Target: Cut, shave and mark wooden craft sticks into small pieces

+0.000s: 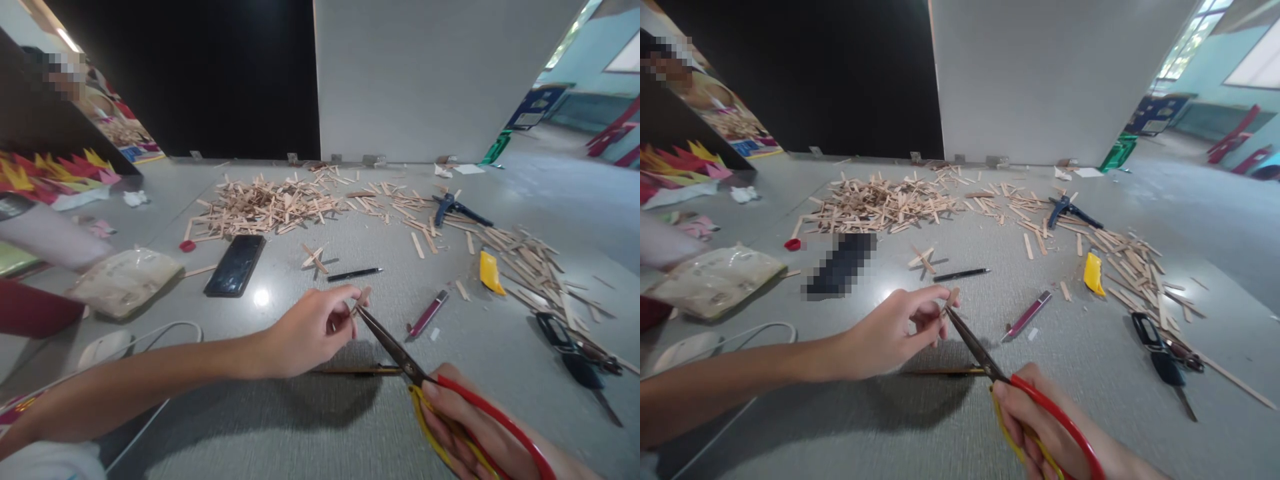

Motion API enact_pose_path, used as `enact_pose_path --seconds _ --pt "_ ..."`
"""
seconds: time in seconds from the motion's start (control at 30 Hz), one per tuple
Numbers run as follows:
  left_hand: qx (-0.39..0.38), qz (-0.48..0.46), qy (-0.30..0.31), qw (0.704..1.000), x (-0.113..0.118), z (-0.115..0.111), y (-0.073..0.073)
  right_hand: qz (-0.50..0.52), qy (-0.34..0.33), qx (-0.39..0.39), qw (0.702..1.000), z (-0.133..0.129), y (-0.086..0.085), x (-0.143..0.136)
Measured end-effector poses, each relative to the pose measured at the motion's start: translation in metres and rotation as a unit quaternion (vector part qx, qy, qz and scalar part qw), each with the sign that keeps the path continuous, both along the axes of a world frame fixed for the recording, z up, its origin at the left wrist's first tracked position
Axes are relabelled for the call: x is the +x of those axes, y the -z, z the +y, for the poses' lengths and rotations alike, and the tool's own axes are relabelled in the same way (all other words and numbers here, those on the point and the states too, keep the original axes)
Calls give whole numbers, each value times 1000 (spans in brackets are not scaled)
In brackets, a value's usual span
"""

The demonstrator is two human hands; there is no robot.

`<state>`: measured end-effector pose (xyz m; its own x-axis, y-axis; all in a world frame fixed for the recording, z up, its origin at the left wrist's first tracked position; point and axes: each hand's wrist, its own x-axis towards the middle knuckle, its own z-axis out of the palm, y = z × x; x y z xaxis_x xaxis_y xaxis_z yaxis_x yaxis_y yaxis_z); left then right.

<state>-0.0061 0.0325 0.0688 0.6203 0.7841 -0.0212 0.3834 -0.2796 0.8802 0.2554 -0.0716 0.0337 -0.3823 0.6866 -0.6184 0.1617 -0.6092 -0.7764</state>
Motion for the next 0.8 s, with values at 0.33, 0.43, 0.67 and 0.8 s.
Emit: enact_pose_path --seconds 0.33,0.43,0.67,0.8 --pt "-62 -38 -5 997 0 -2 0 18 25 11 999 5 12 -2" --pt "-87 -64 -16 994 1 -2 -1 20 65 -1 998 3 18 0" --pt "-34 -61 -40 997 -2 -5 -6 21 73 -2 997 0 9 1" --pt "6 -41 -52 998 -4 -9 -10 21 73 -28 997 -1 -6 2"
